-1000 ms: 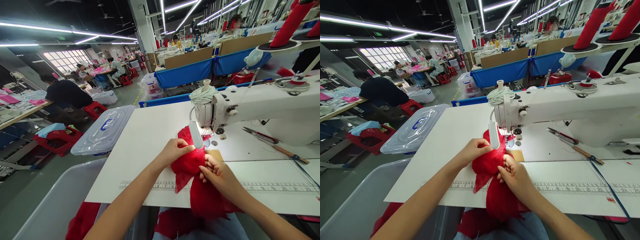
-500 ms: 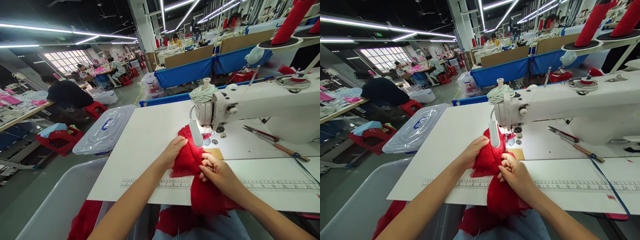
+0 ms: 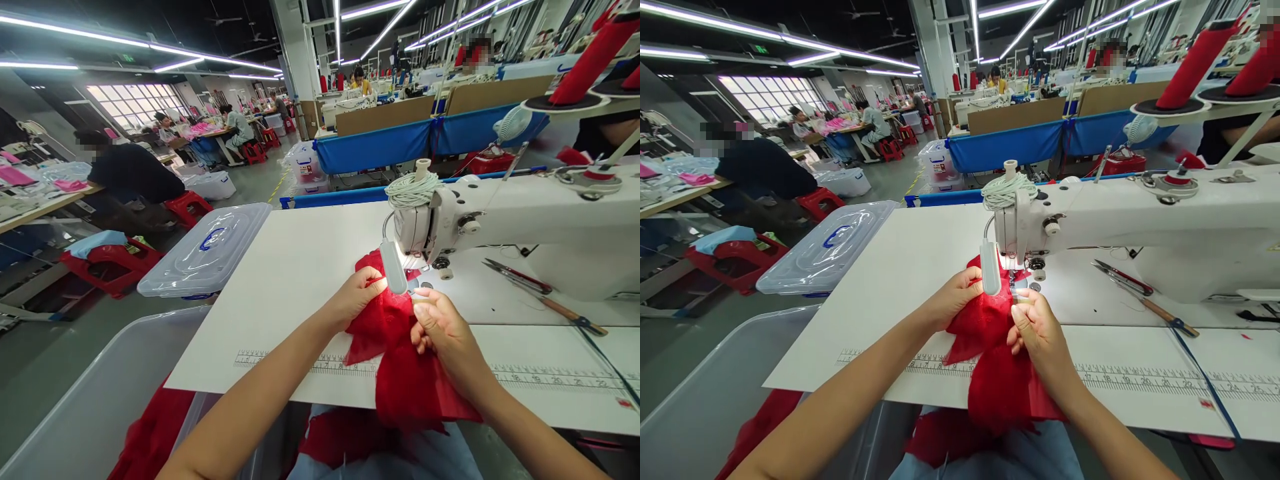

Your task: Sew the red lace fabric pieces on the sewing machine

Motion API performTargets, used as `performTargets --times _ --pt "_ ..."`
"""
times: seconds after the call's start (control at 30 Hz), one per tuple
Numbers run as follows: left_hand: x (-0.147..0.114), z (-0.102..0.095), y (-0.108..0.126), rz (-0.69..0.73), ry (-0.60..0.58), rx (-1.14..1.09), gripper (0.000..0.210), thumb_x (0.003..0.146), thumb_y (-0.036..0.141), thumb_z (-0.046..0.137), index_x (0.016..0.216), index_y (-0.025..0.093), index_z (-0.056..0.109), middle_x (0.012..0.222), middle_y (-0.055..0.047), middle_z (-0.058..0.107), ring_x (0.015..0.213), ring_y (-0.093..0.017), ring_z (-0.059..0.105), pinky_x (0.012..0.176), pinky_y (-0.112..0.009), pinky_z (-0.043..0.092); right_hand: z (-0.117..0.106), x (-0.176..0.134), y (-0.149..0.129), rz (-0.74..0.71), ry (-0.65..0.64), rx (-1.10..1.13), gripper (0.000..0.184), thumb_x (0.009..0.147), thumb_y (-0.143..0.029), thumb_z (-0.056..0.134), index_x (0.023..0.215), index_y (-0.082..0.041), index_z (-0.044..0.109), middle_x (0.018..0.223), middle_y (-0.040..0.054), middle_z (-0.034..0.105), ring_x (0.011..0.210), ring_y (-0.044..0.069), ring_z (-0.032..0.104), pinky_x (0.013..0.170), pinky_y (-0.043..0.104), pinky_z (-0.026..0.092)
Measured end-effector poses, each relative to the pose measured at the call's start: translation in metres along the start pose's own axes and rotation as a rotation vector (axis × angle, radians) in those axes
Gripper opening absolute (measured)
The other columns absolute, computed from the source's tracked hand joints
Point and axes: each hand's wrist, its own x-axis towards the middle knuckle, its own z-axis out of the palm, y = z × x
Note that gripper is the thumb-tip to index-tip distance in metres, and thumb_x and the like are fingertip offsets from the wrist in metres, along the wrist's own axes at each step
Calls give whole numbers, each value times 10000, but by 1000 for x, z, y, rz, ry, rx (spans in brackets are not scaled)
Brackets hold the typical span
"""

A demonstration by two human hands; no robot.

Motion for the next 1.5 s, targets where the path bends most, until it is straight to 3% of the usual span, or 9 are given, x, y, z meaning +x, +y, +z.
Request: performTargets --times 0.1,0.5,0.77,1.0,1.13,1.2,1.3,1.37,1.5 --pt "1 0 3 25 -7 41 299 763 411 712 799 182 523 780 21 532 689 -117 475 605 -237 355 -1 0 -3 25 -51 -19 667 785 -706 586 1184 -186 462 558 -63 543 470 128 521 480 260 471" --pt "8 -1 0 96 -62 139 225 808 367 658 806 174 542 764 11 524 676 -121 463 606 -250 355 2 1 -9 -5 -54 -107 488 760 -631 627 966 -194 552 612 -32 572 484 123 518 510 280 479" --pt "14 -20 4 198 -43 237 273 830 434 612 739 187 537 746 23 505 695 -131 445 639 -247 361 -3 10 -15 -30 -80 -269 351 784 -578 558 854 -236 520 518 -59 499 430 119 397 457 274 320" --pt "-5 -23 10 219 109 375 301 850 475 613 734 206 545 748 6 526 701 -159 434 618 -262 313 0 12 -17 -47 -102 -321 389 791 -615 530 888 -238 548 607 -7 645 496 172 581 610 357 496" --pt "-27 -16 18 120 139 487 421 776 476 735 591 211 466 554 41 406 562 -138 324 546 -284 190 8 7 -17 -91 -137 -261 368 815 -593 550 899 -236 583 679 23 669 598 200 649 620 368 547" --pt "-34 -18 19 -21 27 386 499 697 460 814 533 202 418 522 57 344 532 -115 288 534 -281 166 11 5 -18 -94 -162 -186 365 810 -576 576 940 -235 584 726 35 683 678 221 679 651 381 571" --pt "-39 -26 16 -174 -111 57 430 672 467 831 632 184 510 631 41 462 586 -105 396 551 -245 256 11 6 -18 -36 -140 -146 384 786 -534 606 1000 -217 579 766 51 713 727 235 696 723 401 572" --pt "-39 -32 12 -187 -106 -68 421 666 487 822 742 185 539 717 22 522 637 -110 460 587 -233 324 9 10 -19 23 -113 -158 382 770 -503 623 999 -199 593 751 51 715 690 222 684 728 393 561" --pt "-33 -33 6 -170 -97 -168 477 618 414 835 732 204 421 671 58 442 586 -79 409 551 -203 312 6 18 -22 218 -182 2 336 758 -496 668 921 -207 616 630 6 639 519 152 567 573 316 514"
